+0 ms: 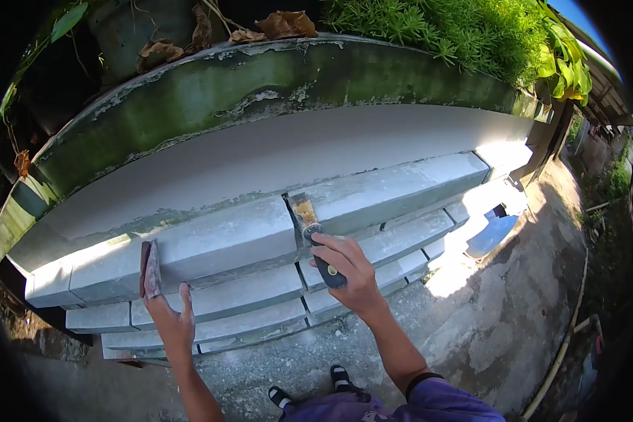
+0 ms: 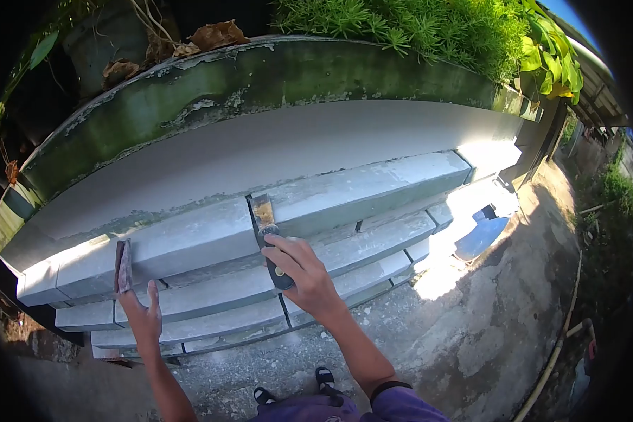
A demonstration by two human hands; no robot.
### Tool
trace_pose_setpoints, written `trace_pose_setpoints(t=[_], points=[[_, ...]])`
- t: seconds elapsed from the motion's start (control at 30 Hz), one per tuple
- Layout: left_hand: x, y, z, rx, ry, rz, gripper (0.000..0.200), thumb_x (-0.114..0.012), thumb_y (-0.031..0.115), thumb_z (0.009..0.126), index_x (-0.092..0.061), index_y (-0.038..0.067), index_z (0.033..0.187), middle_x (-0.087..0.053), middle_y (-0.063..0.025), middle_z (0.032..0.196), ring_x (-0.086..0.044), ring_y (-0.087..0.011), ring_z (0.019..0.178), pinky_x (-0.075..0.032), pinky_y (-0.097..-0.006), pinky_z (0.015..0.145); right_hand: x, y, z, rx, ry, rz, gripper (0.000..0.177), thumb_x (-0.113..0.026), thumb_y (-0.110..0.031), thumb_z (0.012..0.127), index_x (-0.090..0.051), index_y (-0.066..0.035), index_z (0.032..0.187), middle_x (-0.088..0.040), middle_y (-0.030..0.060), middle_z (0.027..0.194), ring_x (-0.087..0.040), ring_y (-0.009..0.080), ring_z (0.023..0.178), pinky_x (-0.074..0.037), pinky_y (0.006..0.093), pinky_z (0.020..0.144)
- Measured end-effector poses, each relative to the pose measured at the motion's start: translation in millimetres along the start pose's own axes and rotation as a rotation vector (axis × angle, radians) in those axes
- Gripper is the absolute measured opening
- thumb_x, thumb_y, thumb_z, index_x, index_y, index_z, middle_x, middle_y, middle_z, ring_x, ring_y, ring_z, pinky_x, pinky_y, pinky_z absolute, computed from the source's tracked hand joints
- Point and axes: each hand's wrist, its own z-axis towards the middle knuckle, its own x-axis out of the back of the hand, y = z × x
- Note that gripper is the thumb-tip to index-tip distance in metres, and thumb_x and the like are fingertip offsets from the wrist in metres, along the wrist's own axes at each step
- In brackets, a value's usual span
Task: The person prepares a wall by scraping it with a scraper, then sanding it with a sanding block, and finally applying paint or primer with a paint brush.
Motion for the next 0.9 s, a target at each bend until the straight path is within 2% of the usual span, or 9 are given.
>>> trace_pose_setpoints(t=[0.13, 0.17, 0.3, 0.4, 0.43, 0.57, 0.63, 0.8, 0.9], points=[[0, 40, 10, -0.001, -0.029, 0.058, 0.063, -0.063, 0.011, 0.085, -0.041, 0.003, 0.144, -0.042, -0.0152, 0.148, -0.037, -0.0316, 0.135, -0.024, -0.0418, 0.114, 19, 20, -11, -0.038, 0.216, -0.177, 0.040, -0.072, 0.008, 0.068, -0.064, 0.001, 0.107, -0.063, 0.0150, 0.116, -0.060, 0.0342, 0.100, -0.051, 0.0415, 0.082], [-3, 47, 12, 0.004, -0.018, 0.058, 0.061, -0.064, 0.013, 0.086, -0.043, 0.003, 0.142, -0.044, -0.0166, 0.145, -0.038, -0.0324, 0.134, -0.024, -0.0426, 0.113, 24, 22, -13, -0.126, 0.216, -0.208, 0.043, -0.074, 0.008, 0.068, -0.065, 0.000, 0.109, -0.063, 0.0153, 0.118, -0.060, 0.0338, 0.100, -0.051, 0.0412, 0.082], [-27, 63, 13, 0.052, -0.032, 0.133, 0.057, -0.064, 0.017, 0.089, -0.044, 0.004, 0.141, -0.046, -0.0152, 0.144, -0.040, -0.0320, 0.132, -0.026, -0.0441, 0.112, 25, 24, -16, -0.044, -0.024, -0.163, 0.045, -0.076, 0.008, 0.067, -0.065, -0.001, 0.110, -0.064, 0.0156, 0.118, -0.062, 0.0318, 0.099, -0.052, 0.0383, 0.080], [-46, 79, 18, 0.064, -0.011, 0.181, 0.057, -0.063, 0.022, 0.090, -0.044, 0.004, 0.141, -0.046, -0.0158, 0.142, -0.041, -0.0336, 0.131, -0.027, -0.0450, 0.112, 20, 10, -18, 0.034, 0.054, 0.051, 0.044, -0.077, 0.006, 0.068, -0.066, -0.002, 0.110, -0.066, 0.0156, 0.114, -0.065, 0.0320, 0.095, -0.054, 0.0373, 0.078], [-49, 92, 23, 0.042, 0.015, 0.148, 0.055, -0.063, 0.026, 0.091, -0.049, -0.005, 0.134, -0.049, -0.0208, 0.137, -0.043, -0.0351, 0.130, -0.028, -0.0448, 0.111, 23, 6, -19, 0.049, 0.088, 0.020, 0.040, -0.079, 0.003, 0.069, -0.067, -0.003, 0.106, -0.068, 0.0158, 0.112, -0.067, 0.0317, 0.093, -0.054, 0.0374, 0.076], [-79, 128, 32, -0.038, -0.024, 0.247, 0.055, -0.063, 0.029, 0.090, -0.054, -0.015, 0.122, -0.052, -0.0271, 0.131, -0.044, -0.0352, 0.129, -0.030, -0.0439, 0.110, 34, 8, -38, -0.001, 0.232, -0.055, 0.038, -0.080, 0.003, 0.071, -0.063, -0.005, 0.103, -0.068, 0.0170, 0.112, -0.066, 0.0311, 0.095, -0.055, 0.0375, 0.078], [-92, 153, 35, -0.129, -0.036, 0.241, 0.056, -0.063, 0.030, 0.090, -0.056, -0.019, 0.116, -0.054, -0.0294, 0.128, -0.044, -0.0351, 0.130, -0.031, -0.0433, 0.110, 44, 8, -46, -0.083, 0.275, -0.076, 0.038, -0.076, 0.007, 0.074, -0.059, -0.003, 0.106, -0.066, 0.0195, 0.112, -0.065, 0.0328, 0.099, -0.054, 0.0400, 0.084], [-114, 199, 33, -0.210, -0.048, -0.097, 0.061, -0.065, 0.031, 0.088, -0.051, -0.016, 0.124, -0.051, -0.0280, 0.132, -0.043, -0.0355, 0.131, -0.032, -0.0427, 0.108, 56, 23, -53, -0.140, 0.382, -0.180, 0.034, -0.075, 0.003, 0.078, -0.057, -0.002, 0.106, -0.066, 0.0209, 0.111, -0.065, 0.0334, 0.099, -0.055, 0.0402, 0.082], [-87, 190, 21, -0.169, -0.055, -0.295, 0.063, -0.067, 0.020, 0.081, -0.047, -0.011, 0.132, -0.048, -0.0267, 0.137, -0.042, -0.0374, 0.132, -0.031, -0.0414, 0.108, 63, 32, -49, -0.155, 0.407, -0.222, 0.032, -0.073, 0.006, 0.079, -0.058, -0.001, 0.107, -0.064, 0.0203, 0.113, -0.064, 0.0333, 0.100, -0.054, 0.0405, 0.084]])
